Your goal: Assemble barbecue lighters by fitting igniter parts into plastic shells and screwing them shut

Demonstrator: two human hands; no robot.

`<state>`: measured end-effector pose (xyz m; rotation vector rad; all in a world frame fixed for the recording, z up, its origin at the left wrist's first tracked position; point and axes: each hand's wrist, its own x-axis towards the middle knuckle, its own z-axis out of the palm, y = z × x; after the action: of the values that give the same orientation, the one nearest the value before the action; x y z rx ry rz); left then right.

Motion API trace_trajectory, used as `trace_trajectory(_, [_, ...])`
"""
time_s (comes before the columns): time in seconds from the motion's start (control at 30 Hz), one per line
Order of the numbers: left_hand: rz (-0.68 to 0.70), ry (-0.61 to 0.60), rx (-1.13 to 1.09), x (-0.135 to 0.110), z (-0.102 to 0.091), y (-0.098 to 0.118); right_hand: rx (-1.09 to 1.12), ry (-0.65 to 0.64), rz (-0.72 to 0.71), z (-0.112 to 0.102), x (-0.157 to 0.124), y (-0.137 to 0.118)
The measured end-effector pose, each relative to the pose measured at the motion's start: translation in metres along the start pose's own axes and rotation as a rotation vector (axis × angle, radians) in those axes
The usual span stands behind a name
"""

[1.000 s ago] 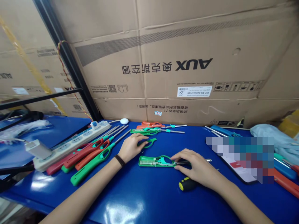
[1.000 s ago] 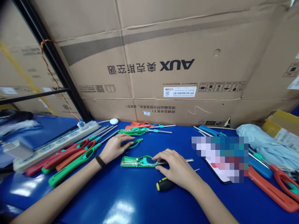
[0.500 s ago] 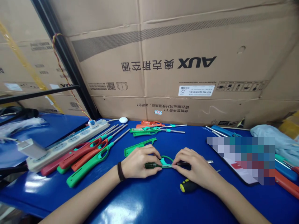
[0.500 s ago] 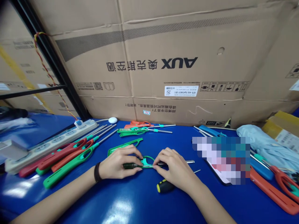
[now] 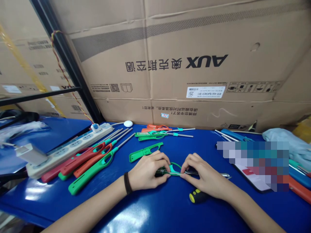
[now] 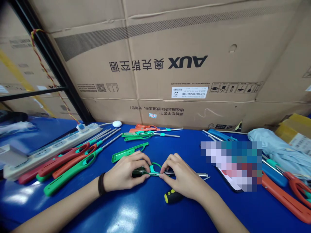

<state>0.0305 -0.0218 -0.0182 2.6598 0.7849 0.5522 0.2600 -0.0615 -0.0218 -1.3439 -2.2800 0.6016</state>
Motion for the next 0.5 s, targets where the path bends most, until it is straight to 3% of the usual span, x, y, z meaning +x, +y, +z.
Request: trace_trajectory(0.5, [-0.026,-0.011,-0.018,0.0002,0.0001,0.0014,0.046,-0.002,-0.02,0.0009,0.0005,0.0027])
